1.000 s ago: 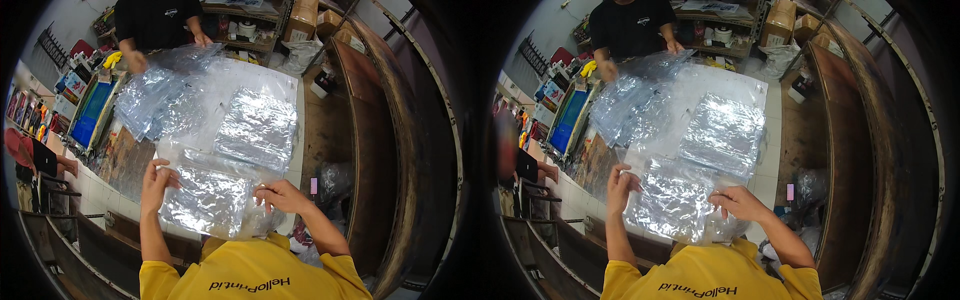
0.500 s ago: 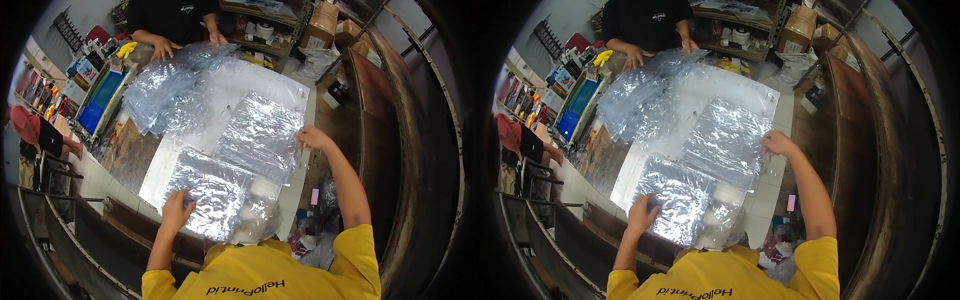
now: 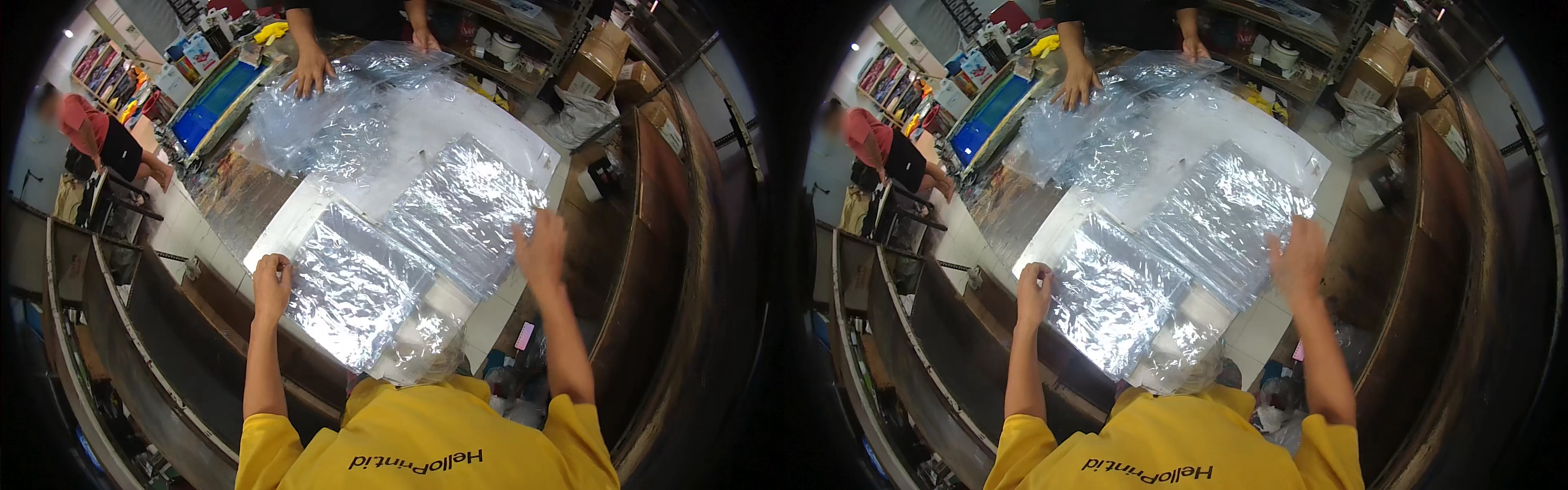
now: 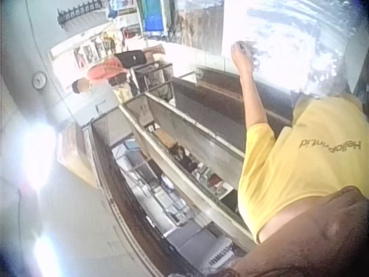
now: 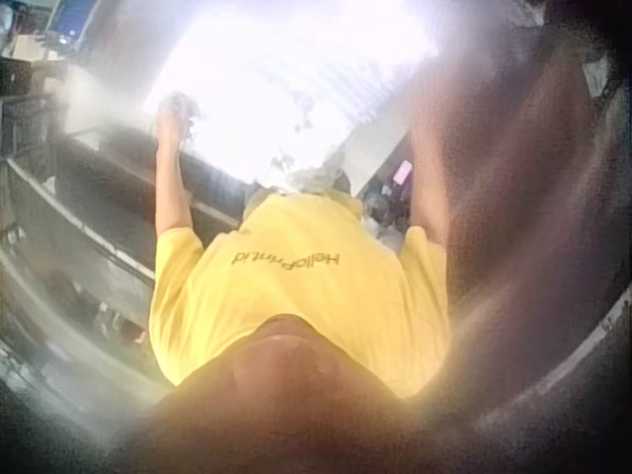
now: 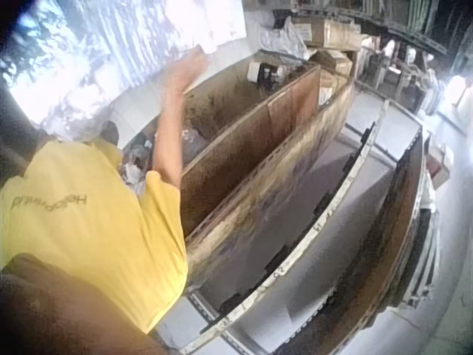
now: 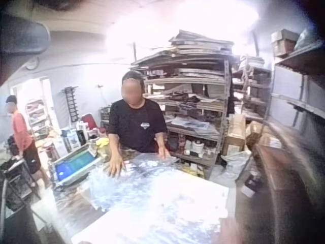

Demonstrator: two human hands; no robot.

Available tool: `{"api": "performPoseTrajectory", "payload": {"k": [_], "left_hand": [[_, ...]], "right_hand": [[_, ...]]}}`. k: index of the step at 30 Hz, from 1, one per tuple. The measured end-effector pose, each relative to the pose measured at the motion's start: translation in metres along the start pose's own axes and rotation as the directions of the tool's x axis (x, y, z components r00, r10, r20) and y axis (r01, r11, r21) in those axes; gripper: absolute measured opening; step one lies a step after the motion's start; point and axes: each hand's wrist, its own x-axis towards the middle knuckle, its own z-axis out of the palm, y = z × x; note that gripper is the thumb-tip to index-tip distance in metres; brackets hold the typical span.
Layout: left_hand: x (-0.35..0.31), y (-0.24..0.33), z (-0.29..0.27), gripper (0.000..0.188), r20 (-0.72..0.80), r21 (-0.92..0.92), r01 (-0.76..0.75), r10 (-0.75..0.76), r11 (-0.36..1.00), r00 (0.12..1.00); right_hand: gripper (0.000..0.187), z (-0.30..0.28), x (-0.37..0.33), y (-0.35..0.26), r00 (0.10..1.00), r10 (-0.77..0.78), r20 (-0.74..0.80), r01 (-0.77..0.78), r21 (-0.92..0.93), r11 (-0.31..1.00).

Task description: The person folds multiple clear plastic sheets on a workbench, aligning edges and stacking them. Another person works nearby with a screen printing frame.

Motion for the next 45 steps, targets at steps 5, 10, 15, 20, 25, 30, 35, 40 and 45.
{"api": "performPoseTrajectory", "payload": {"k": [5,10,15,20,25,30,35,40,45], "left_hand": [[-0.030,0.045,-0.032,0.007,0.033,-0.606,0.126,-0.133,0.785,0.991],[-0.071,0.060,-0.065,0.011,0.136,-0.822,0.174,-0.110,0.542,0.985],[-0.065,0.102,-0.086,0.020,-0.080,-0.985,-0.092,0.091,0.143,0.993],[-0.043,0.136,-0.074,0.016,-0.183,-0.933,-0.062,0.320,-0.354,0.930],[-0.027,0.198,-0.063,0.030,-0.145,-0.731,0.238,0.486,-0.640,0.862],[0.015,0.187,-0.056,0.036,-0.168,-0.881,-0.035,0.243,-0.471,0.955],[0.072,0.155,-0.012,0.008,-0.021,-0.905,-0.069,0.119,0.419,0.993],[0.138,0.176,0.069,0.013,0.154,-0.828,0.049,0.142,0.558,0.978],[0.162,0.175,0.151,0.029,0.331,-0.496,0.122,0.057,0.860,0.942]], "right_hand": [[0.077,0.029,-0.088,-0.089,0.733,-0.175,0.658,-0.481,0.682,0.550],[0.104,0.046,-0.106,-0.103,0.914,-0.151,0.375,-0.254,0.824,0.507],[0.107,0.042,-0.076,-0.090,0.632,-0.595,0.497,-0.644,0.764,-0.046],[0.101,0.032,-0.091,-0.115,0.468,-0.728,0.502,-0.478,0.836,0.270],[0.079,0.033,-0.100,-0.114,0.333,-0.865,0.375,-0.589,0.800,0.119],[0.022,-0.039,-0.079,-0.065,0.429,-0.779,0.458,-0.598,0.790,0.134],[0.020,-0.108,-0.037,0.020,0.766,-0.236,0.598,-0.510,0.789,0.342],[0.021,-0.123,0.020,0.043,0.823,-0.097,0.559,-0.406,0.699,0.588],[0.024,0.002,0.055,0.110,0.670,0.033,0.741,-0.523,0.441,0.729]]}}
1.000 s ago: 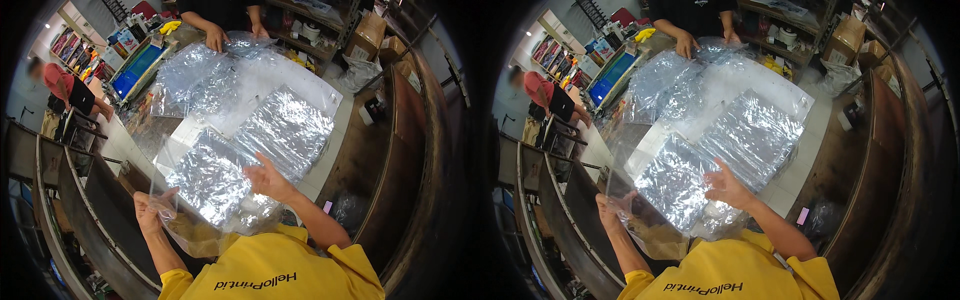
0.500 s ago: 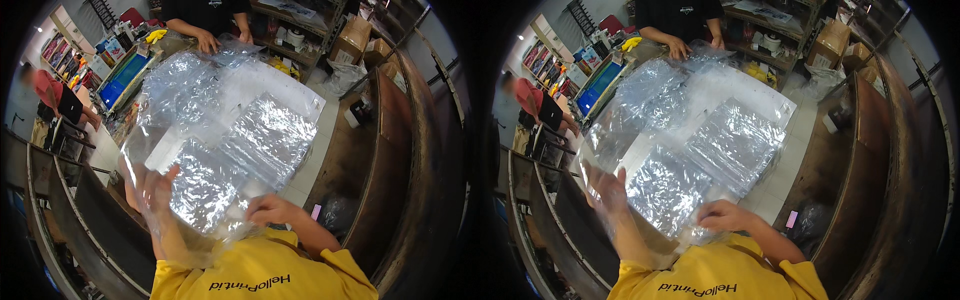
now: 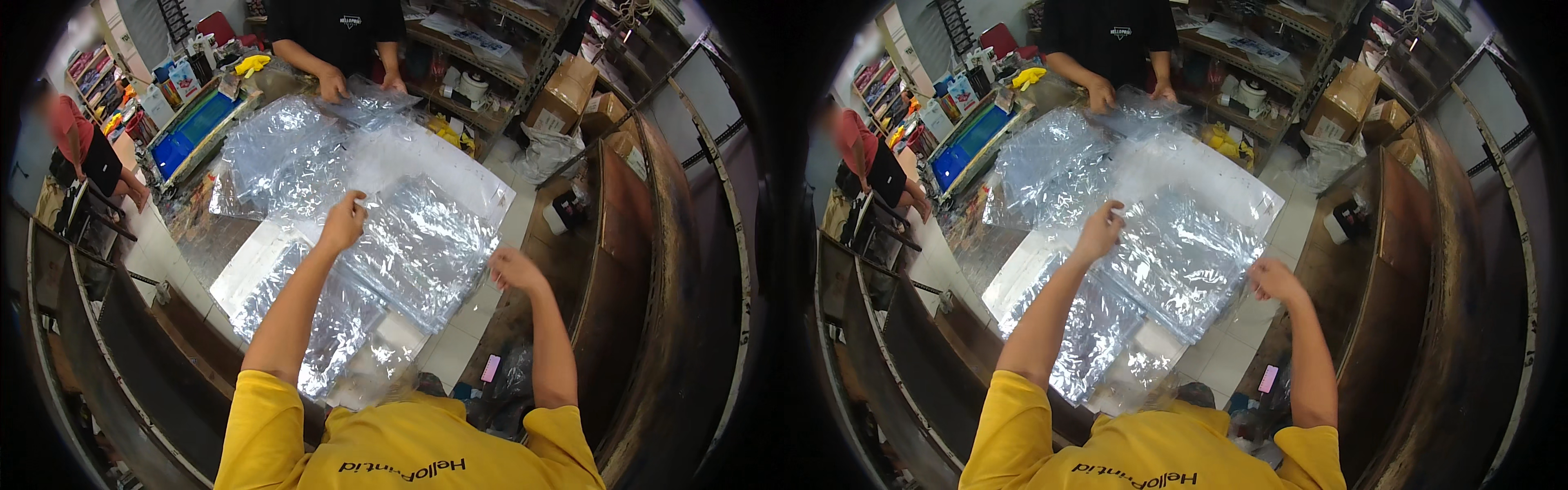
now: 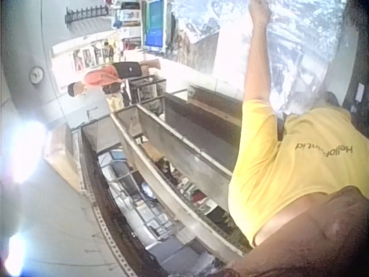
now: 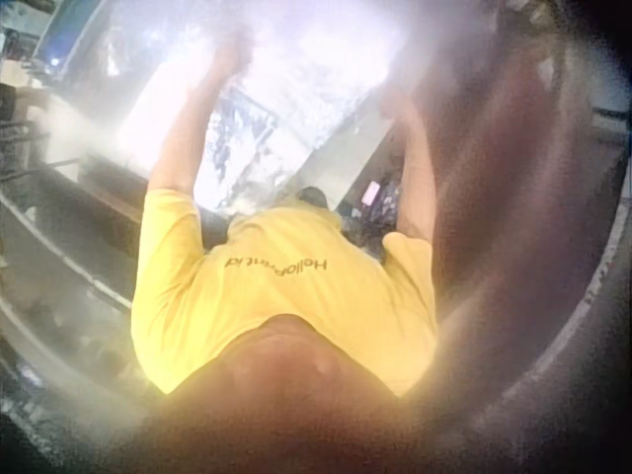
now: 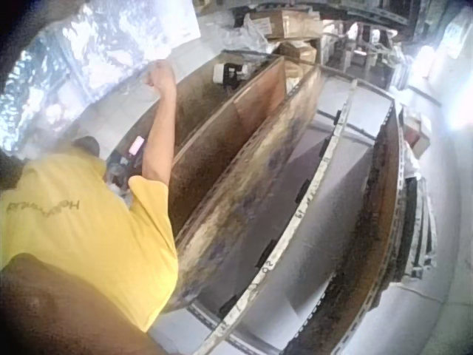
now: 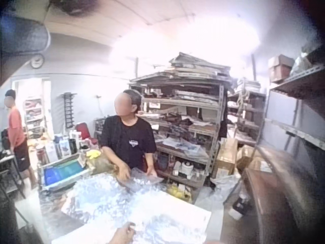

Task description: The person folds multiple clear plastic sheets on a workbench, aligning edges and stacking them. Another person works nearby with a screen printing frame.

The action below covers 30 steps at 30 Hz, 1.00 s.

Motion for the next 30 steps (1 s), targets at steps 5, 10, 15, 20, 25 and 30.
{"api": "performPoseTrajectory", "payload": {"k": [5,10,15,20,25,30], "left_hand": [[-0.012,-0.020,0.014,0.042,-0.009,0.241,-0.155,0.162,0.958,0.987],[-0.017,-0.016,0.017,0.044,-0.112,0.355,-0.169,0.222,0.919,0.969],[-0.092,-0.024,-0.041,0.047,-0.230,0.477,-0.151,0.289,0.866,0.929],[-0.208,-0.067,-0.088,0.063,-0.413,0.685,0.166,0.190,0.710,0.891],[-0.229,-0.097,-0.105,0.064,-0.519,0.608,0.353,0.019,0.711,0.854],[-0.232,-0.122,-0.108,0.056,-0.536,0.560,0.239,0.127,0.793,0.834]], "right_hand": [[0.020,0.019,0.005,0.016,0.997,-0.061,-0.056,0.067,0.116,0.991],[0.015,0.020,0.020,0.039,0.944,-0.186,-0.274,0.219,0.096,0.971],[0.013,0.046,0.000,0.009,0.416,-0.776,-0.475,0.363,-0.695,0.620],[0.033,0.154,-0.074,-0.053,0.940,-0.339,-0.033,0.337,-0.036,0.941],[0.040,0.251,-0.056,-0.052,0.837,-0.541,-0.083,0.482,-0.357,0.800],[0.021,0.254,-0.050,-0.054,0.800,-0.588,-0.120,0.522,-0.343,0.781]]}}
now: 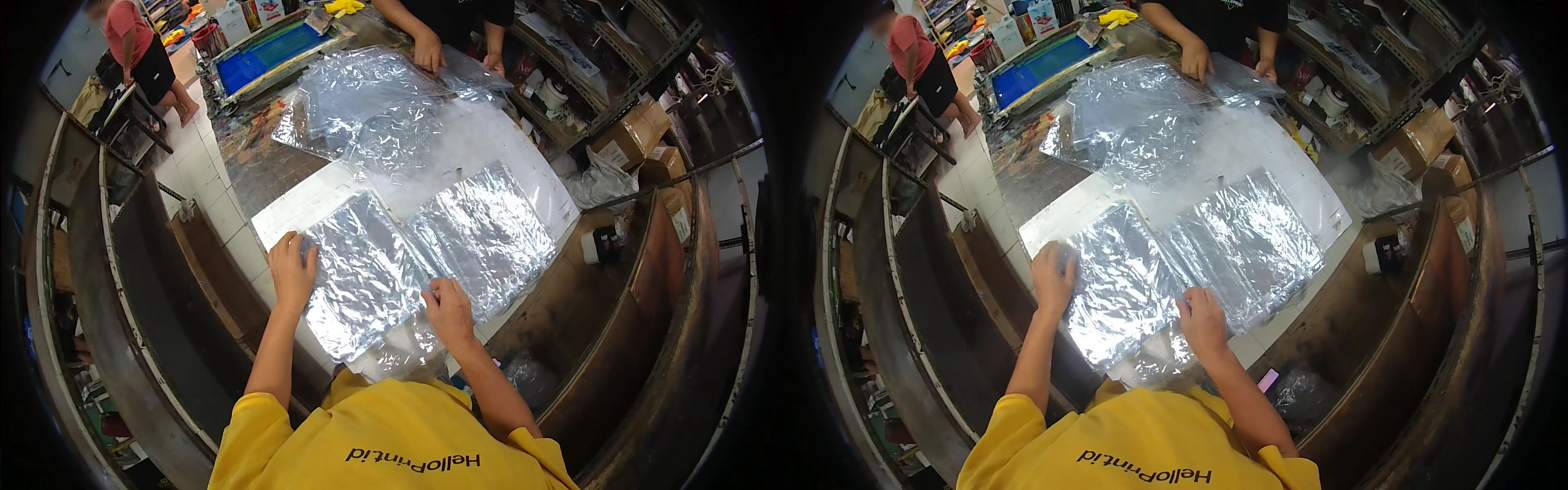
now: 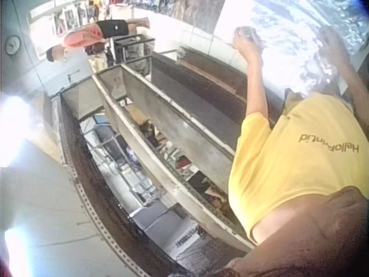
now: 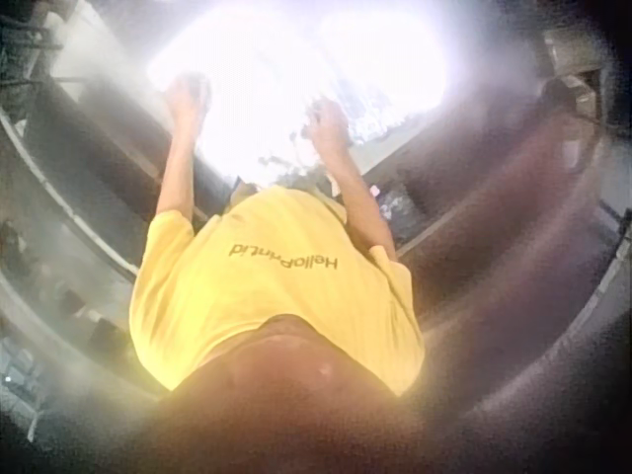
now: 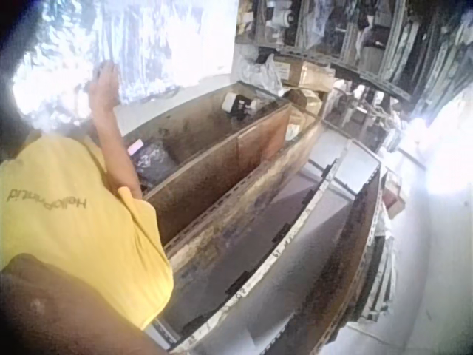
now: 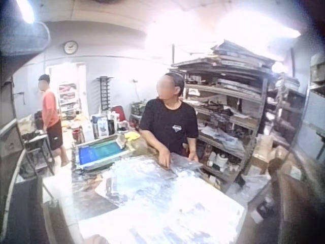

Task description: The person folds multiple clear plastic sheets on a workbench, aligning edges and stacking them. Another person works nearby with a screen printing frame.

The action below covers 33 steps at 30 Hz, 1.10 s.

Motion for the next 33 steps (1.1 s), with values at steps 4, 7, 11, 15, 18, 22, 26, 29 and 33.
{"api": "performPoseTrajectory", "payload": {"k": [4,7,11,15,18,22,26,29,33], "left_hand": [[-0.001,0.006,-0.007,0.051,-0.043,-0.020,0.027,-0.027,0.999,0.999],[-0.009,0.004,-0.015,0.050,-0.104,0.011,0.061,-0.060,0.998,0.993],[-0.035,-0.011,-0.017,0.053,-0.141,-0.209,0.164,-0.195,0.964,0.970],[-0.069,-0.008,-0.022,0.054,-0.019,-0.314,0.189,-0.205,0.930,0.979],[-0.074,-0.004,-0.020,0.054,-0.038,-0.291,0.177,-0.196,0.940,0.980],[-0.075,0.004,-0.024,0.048,-0.056,-0.114,0.074,-0.081,0.991,0.995],[-0.072,0.009,-0.037,0.042,0.003,-0.036,0.059,-0.059,0.998,0.998],[-0.073,0.005,-0.038,0.042,0.031,-0.002,0.042,-0.042,0.999,0.999],[-0.069,0.008,-0.051,0.049,0.067,-0.146,0.060,-0.050,0.987,0.996]], "right_hand": [[0.010,-0.007,0.001,-0.013,0.995,-0.101,0.015,0.102,-0.177,0.979],[0.007,-0.014,0.003,-0.025,0.955,-0.293,-0.052,0.271,-0.249,0.930],[0.010,-0.042,0.005,-0.075,0.824,-0.536,-0.184,0.500,-0.210,0.840],[0.011,-0.042,-0.015,-0.088,0.956,-0.277,-0.101,0.294,0.336,0.895],[0.011,-0.037,-0.010,-0.103,0.986,-0.164,-0.019,0.144,0.578,0.803],[0.012,-0.020,0.008,-0.111,0.998,-0.053,-0.015,0.045,0.774,0.632],[0.016,-0.042,0.010,-0.150,0.990,-0.141,0.005,0.080,0.805,0.588],[0.019,-0.043,0.012,-0.153,0.989,-0.142,0.048,0.043,0.815,0.578],[0.018,-0.046,0.013,-0.147,0.996,-0.006,0.085,-0.070,0.861,0.503]]}}
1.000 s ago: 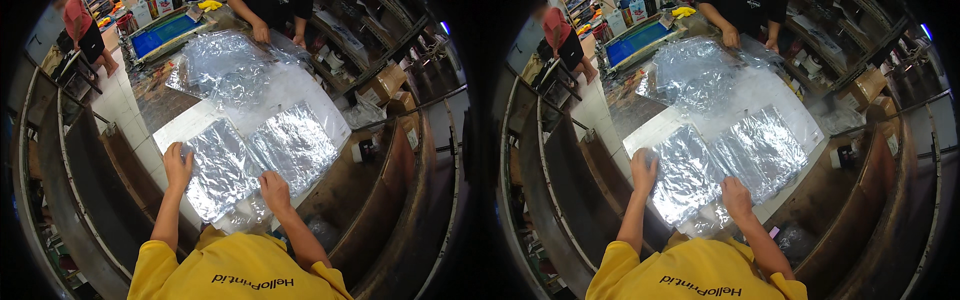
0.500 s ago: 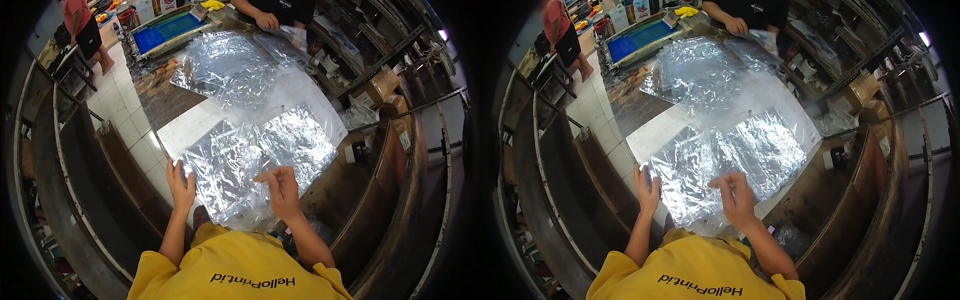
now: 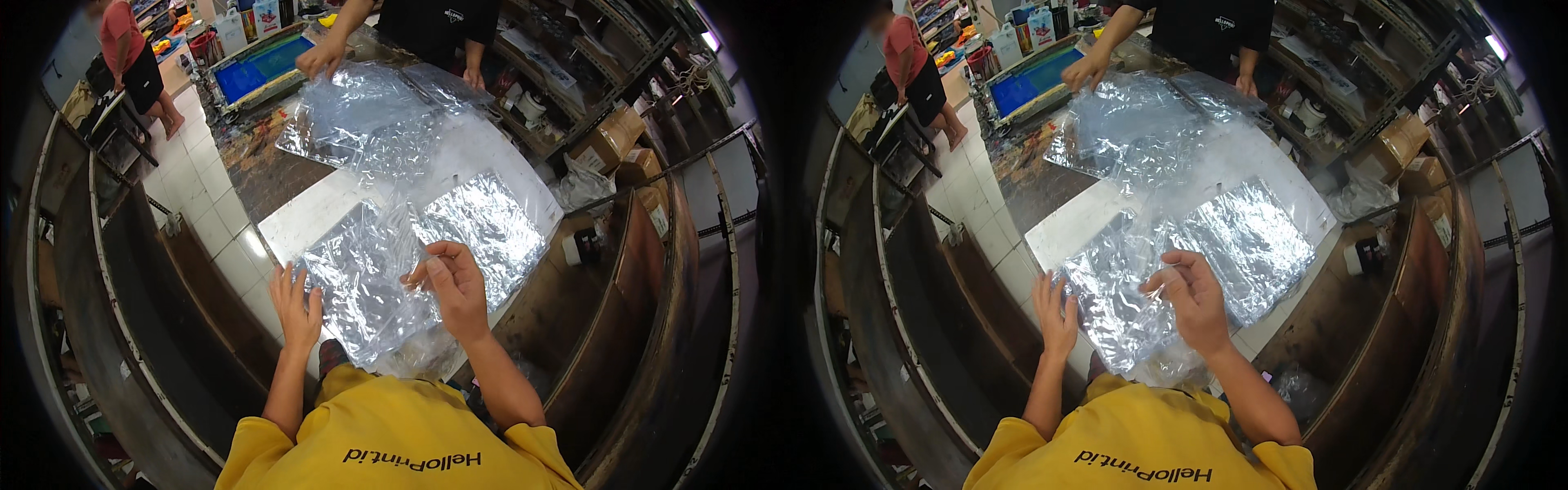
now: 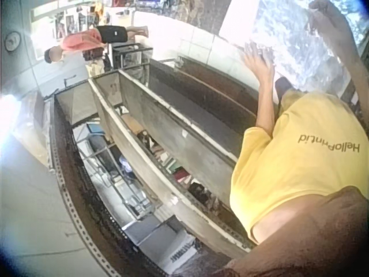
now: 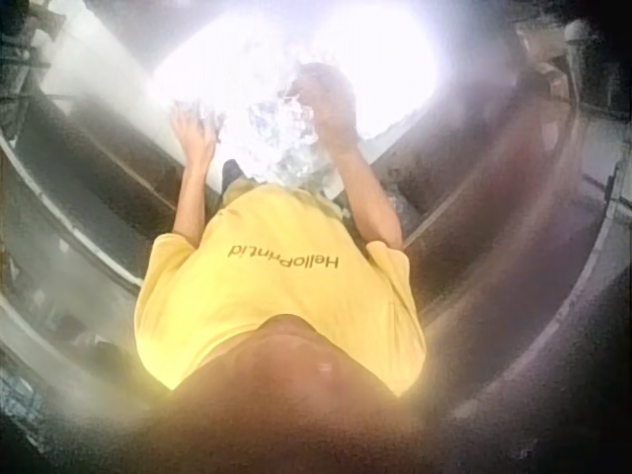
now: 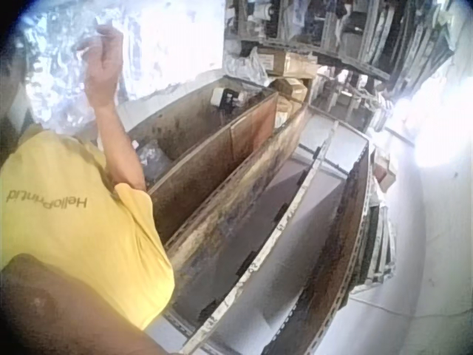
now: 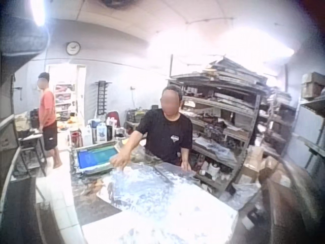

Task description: The person folds multiple clear plastic sheets on a workbench, aligning edges and stacking them. Another person works nearby with a screen printing frame.

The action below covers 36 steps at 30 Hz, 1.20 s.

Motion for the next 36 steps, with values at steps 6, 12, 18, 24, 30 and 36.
{"api": "performPoseTrajectory", "payload": {"k": [6,12,18,24,30,36], "left_hand": [[0.005,0.053,-0.030,0.076,0.316,-0.141,-0.274,0.306,0.951,0.898],[0.007,0.129,-0.031,0.071,0.088,-0.451,-0.371,0.454,0.812,0.887],[0.019,0.099,-0.030,0.033,0.045,-0.869,0.079,-0.082,0.488,0.996],[0.017,0.094,-0.055,0.037,-0.079,-0.918,-0.028,-0.113,0.395,0.990],[0.002,0.104,-0.057,0.040,-0.337,-0.872,-0.295,-0.040,0.390,0.941],[0.018,0.100,-0.085,0.041,-0.314,-0.898,-0.227,-0.189,0.378,0.930]], "right_hand": [[0.014,-0.028,-0.001,0.030,0.981,-0.009,-0.194,-0.006,-0.079,0.997],[0.026,0.004,-0.008,0.018,0.998,-0.020,0.054,0.022,-0.038,0.999],[0.073,-0.009,-0.028,0.041,0.961,-0.241,0.137,0.277,-0.466,0.840],[0.101,0.024,-0.057,0.046,0.959,0.003,0.285,0.131,-0.451,0.883],[0.071,0.038,-0.056,0.039,0.967,-0.079,0.241,0.206,-0.564,0.800],[0.031,0.004,-0.055,0.042,0.984,-0.063,-0.164,-0.001,-0.361,0.932]]}}
